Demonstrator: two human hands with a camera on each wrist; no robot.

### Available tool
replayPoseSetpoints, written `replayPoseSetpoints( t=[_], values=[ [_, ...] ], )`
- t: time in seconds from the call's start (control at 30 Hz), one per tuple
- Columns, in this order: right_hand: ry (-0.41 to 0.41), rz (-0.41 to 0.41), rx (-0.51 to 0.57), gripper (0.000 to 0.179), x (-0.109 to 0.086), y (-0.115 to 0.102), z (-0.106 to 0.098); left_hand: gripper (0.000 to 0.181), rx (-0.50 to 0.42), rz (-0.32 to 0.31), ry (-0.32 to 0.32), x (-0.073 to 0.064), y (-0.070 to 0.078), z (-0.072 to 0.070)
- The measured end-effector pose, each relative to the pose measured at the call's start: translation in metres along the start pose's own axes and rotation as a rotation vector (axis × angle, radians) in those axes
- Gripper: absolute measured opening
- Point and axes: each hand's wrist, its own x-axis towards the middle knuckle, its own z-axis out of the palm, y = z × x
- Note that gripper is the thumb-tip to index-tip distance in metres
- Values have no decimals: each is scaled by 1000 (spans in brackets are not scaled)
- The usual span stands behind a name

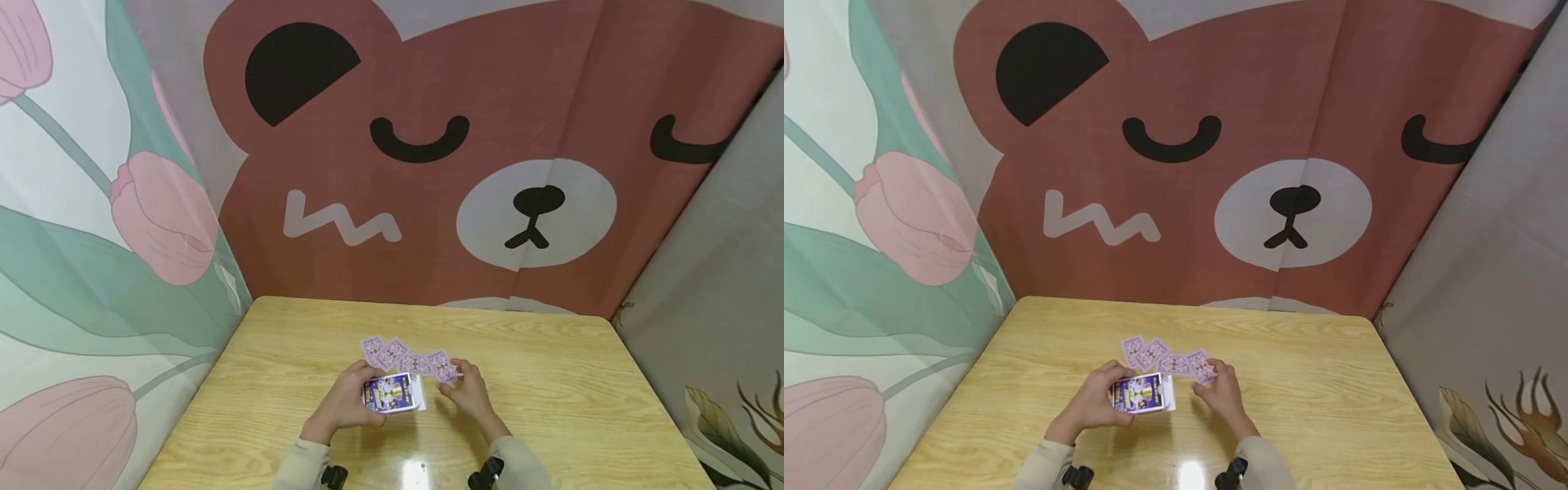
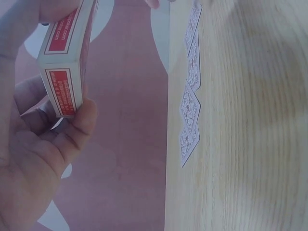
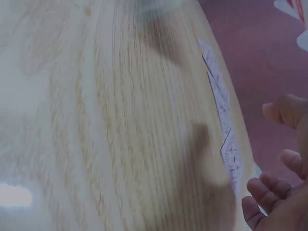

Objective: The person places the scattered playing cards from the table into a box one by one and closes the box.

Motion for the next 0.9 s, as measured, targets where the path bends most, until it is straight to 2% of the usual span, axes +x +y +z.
replayPoseSetpoints(
  t=[0.13,0.33,0.6,0.9],
  values=[
    [20,54,-19,66,6,5,4,65,11,-14,-3,0,1,-1],
    [56,157,-101,71,13,10,7,63,26,-27,-10,0,1,-2],
    [40,226,-115,75,20,11,12,65,33,-10,5,-1,0,-1],
    [41,264,-286,77,22,12,20,66,22,-9,0,-1,-1,0]
  ],
)
